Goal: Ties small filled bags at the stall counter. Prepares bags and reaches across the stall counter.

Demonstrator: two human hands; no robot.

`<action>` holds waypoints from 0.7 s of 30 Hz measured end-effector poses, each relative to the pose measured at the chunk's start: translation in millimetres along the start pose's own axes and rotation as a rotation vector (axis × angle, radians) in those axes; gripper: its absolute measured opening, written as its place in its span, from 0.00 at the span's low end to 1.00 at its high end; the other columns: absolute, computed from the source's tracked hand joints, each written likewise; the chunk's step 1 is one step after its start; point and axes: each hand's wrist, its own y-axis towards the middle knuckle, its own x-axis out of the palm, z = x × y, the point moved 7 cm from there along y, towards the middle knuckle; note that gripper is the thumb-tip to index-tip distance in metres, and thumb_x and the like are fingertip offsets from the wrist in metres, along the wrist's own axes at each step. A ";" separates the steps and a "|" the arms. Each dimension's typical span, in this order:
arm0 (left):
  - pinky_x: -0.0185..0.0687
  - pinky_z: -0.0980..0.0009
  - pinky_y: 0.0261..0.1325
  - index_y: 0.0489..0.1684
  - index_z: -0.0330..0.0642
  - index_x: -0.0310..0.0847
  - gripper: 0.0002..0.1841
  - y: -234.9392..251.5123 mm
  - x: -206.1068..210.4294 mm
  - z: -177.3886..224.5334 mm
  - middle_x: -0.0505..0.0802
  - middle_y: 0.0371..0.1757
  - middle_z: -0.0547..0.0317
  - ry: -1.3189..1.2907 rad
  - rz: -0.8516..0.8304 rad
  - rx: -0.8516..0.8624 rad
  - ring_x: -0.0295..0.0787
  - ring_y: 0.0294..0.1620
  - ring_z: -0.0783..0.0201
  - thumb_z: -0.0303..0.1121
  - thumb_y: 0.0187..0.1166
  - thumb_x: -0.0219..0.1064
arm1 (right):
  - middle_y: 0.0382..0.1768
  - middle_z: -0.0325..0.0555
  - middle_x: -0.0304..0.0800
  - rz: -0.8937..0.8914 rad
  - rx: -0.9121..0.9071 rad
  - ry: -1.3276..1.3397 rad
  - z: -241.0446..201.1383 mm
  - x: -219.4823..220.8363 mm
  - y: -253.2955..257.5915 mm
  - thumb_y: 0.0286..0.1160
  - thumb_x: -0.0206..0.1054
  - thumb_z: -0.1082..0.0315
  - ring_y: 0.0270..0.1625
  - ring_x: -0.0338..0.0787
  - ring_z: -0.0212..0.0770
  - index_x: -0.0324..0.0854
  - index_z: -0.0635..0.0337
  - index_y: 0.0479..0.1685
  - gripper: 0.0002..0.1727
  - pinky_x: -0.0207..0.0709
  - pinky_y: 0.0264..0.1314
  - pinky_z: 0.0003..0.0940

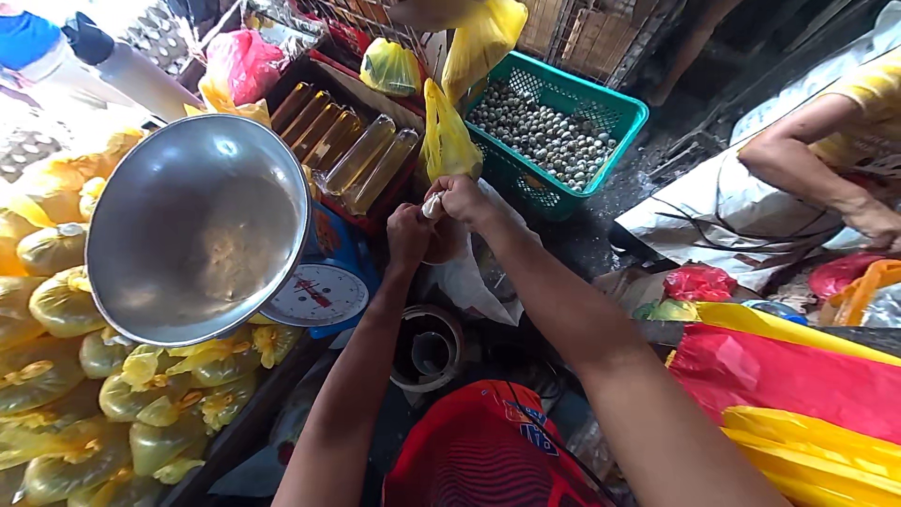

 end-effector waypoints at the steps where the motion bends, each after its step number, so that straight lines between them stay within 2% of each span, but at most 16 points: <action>1: 0.85 0.51 0.61 0.33 0.38 0.91 0.10 0.0 -1.1 1.3 0.94 0.44 0.50 -0.007 0.010 -0.002 0.92 0.51 0.54 0.37 0.74 0.75 | 0.43 0.51 0.94 0.004 0.003 0.013 0.8 -0.8 0.0 0.71 0.60 0.82 0.44 0.93 0.41 0.88 0.64 0.47 0.13 0.88 0.51 0.44; 5: 0.84 0.51 0.56 0.32 0.39 0.91 0.10 -0.9 -2.1 0.7 0.94 0.40 0.51 -0.035 0.038 -0.031 0.91 0.46 0.55 0.37 0.71 0.77 | 0.43 0.50 0.94 0.029 0.010 0.023 2.2 -2.0 -2.1 0.71 0.60 0.81 0.44 0.93 0.40 0.88 0.63 0.47 0.13 0.87 0.51 0.43; 8: 0.83 0.49 0.54 0.33 0.38 0.91 0.09 -1.6 -2.1 1.5 0.94 0.38 0.50 -0.043 0.046 -0.068 0.91 0.44 0.53 0.36 0.69 0.77 | 0.40 0.50 0.93 0.031 0.034 0.107 8.5 -1.5 -3.8 0.68 0.70 0.78 0.41 0.91 0.40 0.86 0.64 0.47 0.10 0.86 0.48 0.41; 11: 0.84 0.50 0.59 0.38 0.38 0.92 0.10 -1.6 0.2 0.1 0.94 0.43 0.49 -0.058 0.051 -0.137 0.91 0.49 0.53 0.35 0.67 0.78 | 0.38 0.50 0.91 0.040 0.071 0.196 17.9 0.2 -2.3 0.63 0.75 0.75 0.40 0.90 0.40 0.85 0.64 0.46 0.12 0.85 0.45 0.41; 14: 0.83 0.51 0.60 0.38 0.37 0.91 0.09 -4.1 3.7 -2.6 0.92 0.44 0.48 -0.088 0.084 -0.168 0.89 0.50 0.52 0.33 0.67 0.77 | 0.38 0.50 0.91 0.047 0.098 0.231 22.5 2.7 -2.0 0.63 0.74 0.76 0.41 0.89 0.41 0.84 0.64 0.46 0.12 0.85 0.46 0.42; 16: 0.83 0.52 0.59 0.37 0.37 0.91 0.08 -6.3 7.1 -4.8 0.91 0.44 0.48 -0.097 0.085 -0.179 0.89 0.49 0.52 0.31 0.67 0.77 | 0.38 0.49 0.91 0.072 0.128 0.242 28.7 3.7 -1.5 0.65 0.68 0.79 0.40 0.89 0.40 0.85 0.62 0.46 0.11 0.84 0.45 0.41; 17: 0.83 0.52 0.59 0.38 0.37 0.90 0.08 -6.7 9.1 -6.3 0.91 0.45 0.48 -0.104 0.071 -0.184 0.89 0.49 0.52 0.31 0.67 0.77 | 0.38 0.49 0.92 0.091 0.143 0.241 32.2 3.5 -1.2 0.66 0.66 0.80 0.40 0.90 0.39 0.86 0.62 0.46 0.11 0.85 0.45 0.40; 19: 0.83 0.51 0.64 0.41 0.35 0.90 0.09 -6.0 12.4 -10.0 0.92 0.49 0.46 -0.131 -0.030 -0.181 0.89 0.54 0.52 0.31 0.70 0.75 | 0.40 0.49 0.92 0.110 0.155 0.221 37.1 2.3 -0.1 0.69 0.69 0.77 0.42 0.90 0.40 0.87 0.63 0.48 0.10 0.85 0.48 0.41; 20: 0.82 0.50 0.66 0.44 0.35 0.90 0.10 -4.8 13.4 -10.9 0.92 0.51 0.45 -0.146 -0.104 -0.158 0.89 0.56 0.51 0.32 0.72 0.75 | 0.40 0.50 0.92 0.113 0.147 0.190 36.3 0.3 0.1 0.70 0.72 0.75 0.42 0.91 0.40 0.87 0.63 0.47 0.09 0.86 0.48 0.42; 21: 0.82 0.50 0.68 0.49 0.35 0.89 0.13 -4.5 13.5 -11.1 0.92 0.52 0.44 -0.162 -0.167 -0.122 0.89 0.58 0.51 0.36 0.74 0.75 | 0.41 0.50 0.93 0.109 0.130 0.132 33.6 -1.9 -0.4 0.71 0.71 0.74 0.42 0.91 0.40 0.88 0.62 0.47 0.08 0.87 0.49 0.42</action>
